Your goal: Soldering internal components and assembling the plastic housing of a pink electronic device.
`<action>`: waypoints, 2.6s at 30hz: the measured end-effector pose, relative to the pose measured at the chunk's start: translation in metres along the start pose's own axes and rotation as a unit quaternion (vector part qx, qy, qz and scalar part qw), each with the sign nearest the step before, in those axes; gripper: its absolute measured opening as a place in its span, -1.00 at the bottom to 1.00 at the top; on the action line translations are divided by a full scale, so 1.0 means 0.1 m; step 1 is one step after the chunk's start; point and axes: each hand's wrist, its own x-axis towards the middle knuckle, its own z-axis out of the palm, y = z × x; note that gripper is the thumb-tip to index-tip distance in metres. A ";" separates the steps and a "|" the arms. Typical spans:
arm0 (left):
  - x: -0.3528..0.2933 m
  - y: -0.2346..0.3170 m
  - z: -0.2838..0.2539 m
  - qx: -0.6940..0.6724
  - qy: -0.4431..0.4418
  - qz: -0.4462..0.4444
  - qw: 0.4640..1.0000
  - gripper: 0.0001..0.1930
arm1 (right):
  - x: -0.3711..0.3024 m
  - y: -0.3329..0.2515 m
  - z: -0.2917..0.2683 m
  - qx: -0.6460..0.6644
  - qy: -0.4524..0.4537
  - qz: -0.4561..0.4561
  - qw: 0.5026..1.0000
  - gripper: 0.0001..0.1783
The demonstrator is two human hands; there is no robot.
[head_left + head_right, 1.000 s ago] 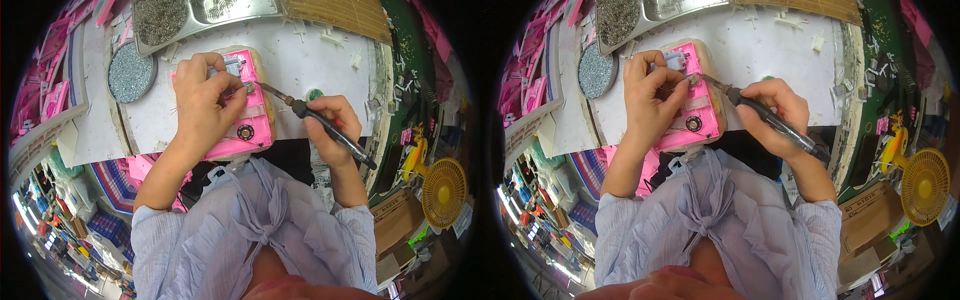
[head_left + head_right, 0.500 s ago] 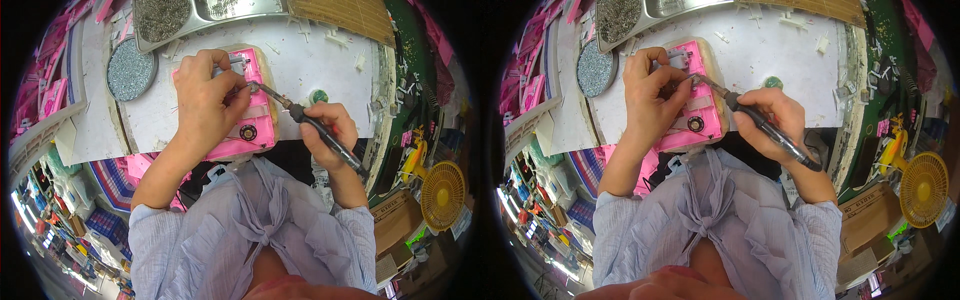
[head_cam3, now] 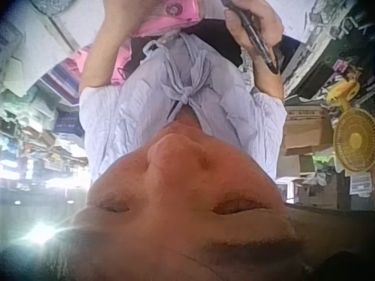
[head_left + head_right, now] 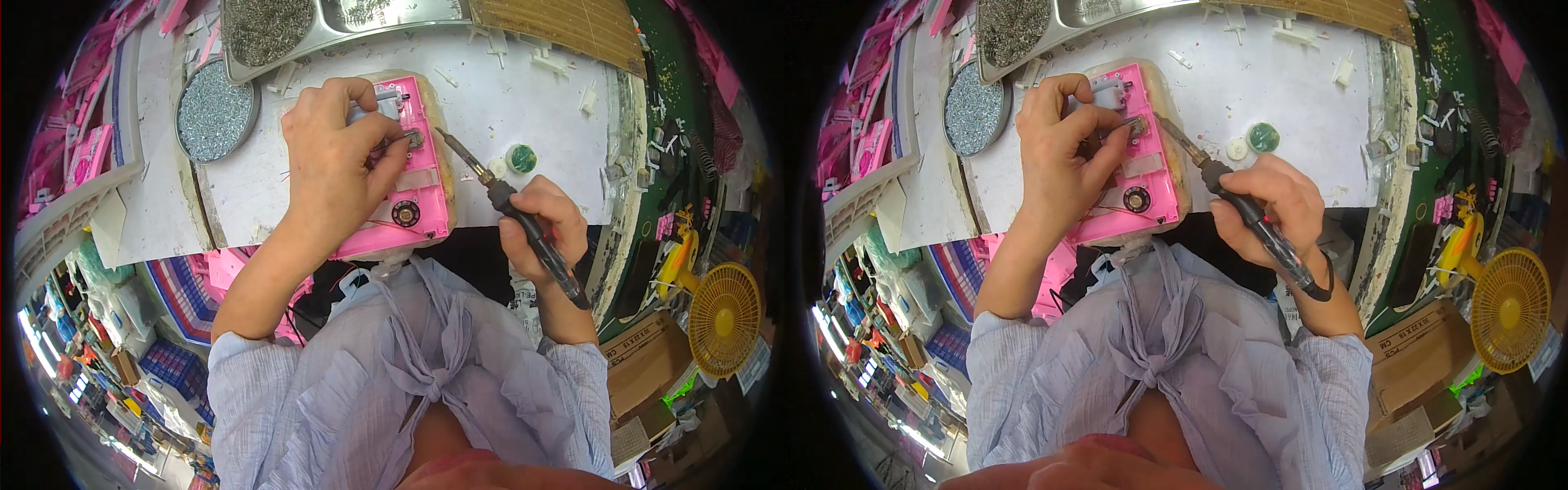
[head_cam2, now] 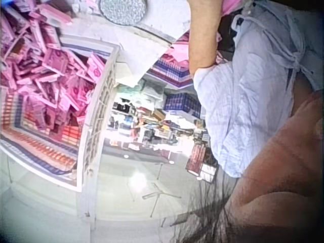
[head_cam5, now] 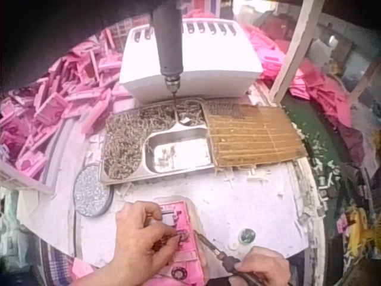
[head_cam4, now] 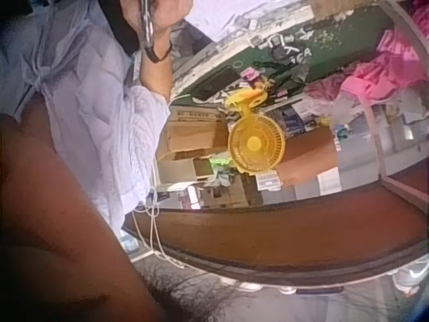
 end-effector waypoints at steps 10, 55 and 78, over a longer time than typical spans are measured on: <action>-0.02 0.00 -0.01 0.022 0.008 0.012 1.000 -0.84 | 0.04 0.01 0.00 -0.008 0.002 -0.013 1.000 -0.68; 0.03 0.21 -0.05 0.096 -0.041 0.018 0.994 -0.87 | 0.04 -0.05 0.01 -0.019 -0.039 -0.046 0.998 -0.65; -0.24 0.15 -0.27 0.086 0.048 -0.009 0.995 -0.65 | 0.07 -0.07 -0.12 -0.037 -0.048 -0.039 0.997 -0.70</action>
